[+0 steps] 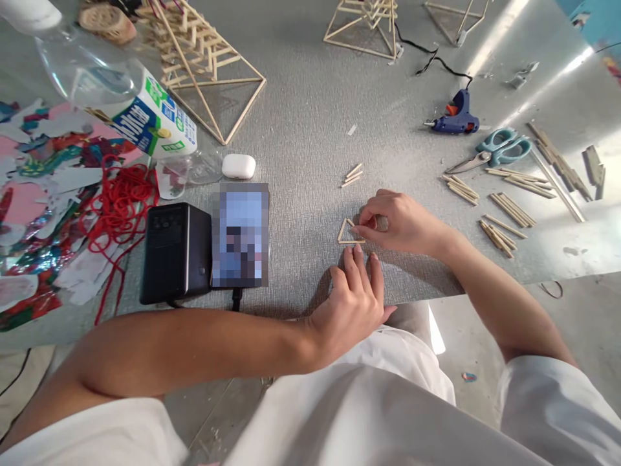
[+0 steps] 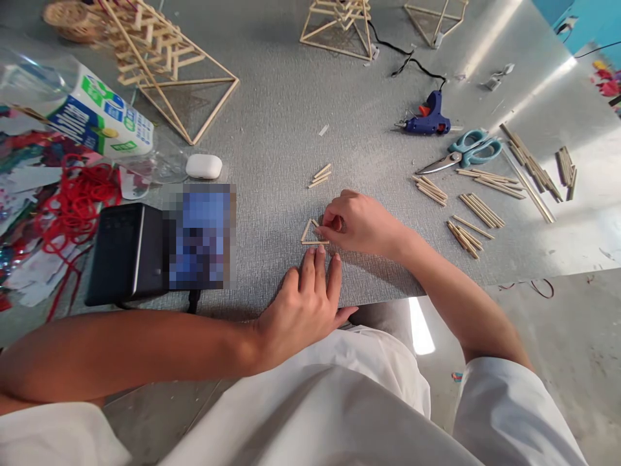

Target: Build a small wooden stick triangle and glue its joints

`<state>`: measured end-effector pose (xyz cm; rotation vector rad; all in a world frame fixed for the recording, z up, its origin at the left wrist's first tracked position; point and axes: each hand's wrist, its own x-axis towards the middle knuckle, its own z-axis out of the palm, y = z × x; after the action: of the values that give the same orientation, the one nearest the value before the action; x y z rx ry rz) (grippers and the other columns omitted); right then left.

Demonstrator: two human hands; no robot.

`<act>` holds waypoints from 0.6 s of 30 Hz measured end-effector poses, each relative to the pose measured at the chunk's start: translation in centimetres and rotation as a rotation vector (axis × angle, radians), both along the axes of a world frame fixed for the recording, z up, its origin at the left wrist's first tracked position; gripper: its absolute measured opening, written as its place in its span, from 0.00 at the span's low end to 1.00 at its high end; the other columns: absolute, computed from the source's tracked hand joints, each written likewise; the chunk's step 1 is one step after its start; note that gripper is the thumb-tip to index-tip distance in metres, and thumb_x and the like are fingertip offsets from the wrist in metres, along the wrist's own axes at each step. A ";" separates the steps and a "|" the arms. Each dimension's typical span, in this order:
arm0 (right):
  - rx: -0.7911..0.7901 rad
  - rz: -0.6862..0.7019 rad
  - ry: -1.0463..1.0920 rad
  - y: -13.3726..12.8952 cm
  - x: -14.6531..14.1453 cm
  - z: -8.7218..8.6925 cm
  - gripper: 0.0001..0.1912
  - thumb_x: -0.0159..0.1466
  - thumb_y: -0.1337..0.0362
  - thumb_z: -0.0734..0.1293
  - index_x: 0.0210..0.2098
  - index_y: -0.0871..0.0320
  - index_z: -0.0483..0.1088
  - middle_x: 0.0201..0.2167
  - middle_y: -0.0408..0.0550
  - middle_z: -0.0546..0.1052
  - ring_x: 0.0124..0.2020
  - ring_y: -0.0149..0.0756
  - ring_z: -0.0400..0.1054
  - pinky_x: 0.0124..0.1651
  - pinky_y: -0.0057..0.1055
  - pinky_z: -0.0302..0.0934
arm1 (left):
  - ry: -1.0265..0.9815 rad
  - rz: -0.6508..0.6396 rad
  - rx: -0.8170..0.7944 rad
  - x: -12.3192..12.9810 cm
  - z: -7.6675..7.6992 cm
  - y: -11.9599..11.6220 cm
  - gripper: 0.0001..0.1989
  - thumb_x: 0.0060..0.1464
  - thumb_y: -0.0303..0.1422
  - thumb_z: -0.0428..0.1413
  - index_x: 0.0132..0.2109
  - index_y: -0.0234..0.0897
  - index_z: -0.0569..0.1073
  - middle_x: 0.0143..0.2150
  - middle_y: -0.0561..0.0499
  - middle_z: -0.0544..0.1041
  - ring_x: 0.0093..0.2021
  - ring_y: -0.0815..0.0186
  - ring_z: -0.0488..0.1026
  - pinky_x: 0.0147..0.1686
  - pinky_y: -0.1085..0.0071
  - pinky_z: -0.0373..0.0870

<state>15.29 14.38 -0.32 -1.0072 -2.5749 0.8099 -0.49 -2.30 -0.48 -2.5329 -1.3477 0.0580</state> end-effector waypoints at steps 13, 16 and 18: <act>0.001 0.005 0.007 0.1 0.2 0.0 0.12 0.71 0.56 0.72 0.34 0.55 0.79 0.32 0.49 0.83 0.40 0.43 0.74 0.44 0.38 0.64 | 0.025 -0.008 0.033 0.2 -0.2 0.1 0.40 0.78 0.53 0.48 0.70 0.14 0.74 0.65 0.13 0.76 0.61 0.33 0.84 0.44 0.56 0.81; -0.005 0.076 0.032 0.5 1.0 0.5 0.09 0.71 0.57 0.71 0.38 0.54 0.80 0.35 0.50 0.84 0.42 0.44 0.75 0.47 0.40 0.66 | 0.010 -0.002 -0.005 0.2 -0.1 0.1 0.40 0.78 0.52 0.48 0.71 0.14 0.72 0.66 0.13 0.75 0.62 0.33 0.83 0.45 0.56 0.80; -0.019 0.130 0.054 0.8 1.7 0.8 0.08 0.70 0.57 0.71 0.42 0.53 0.80 0.38 0.50 0.84 0.43 0.45 0.75 0.50 0.41 0.67 | 0.002 -0.002 -0.018 0.2 -0.1 0.2 0.39 0.78 0.52 0.48 0.72 0.15 0.72 0.66 0.13 0.75 0.63 0.32 0.83 0.45 0.56 0.80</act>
<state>17.04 15.19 0.45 -0.8185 -2.6127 0.8830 -0.30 -2.13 -0.62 -2.5487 -1.3503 0.0725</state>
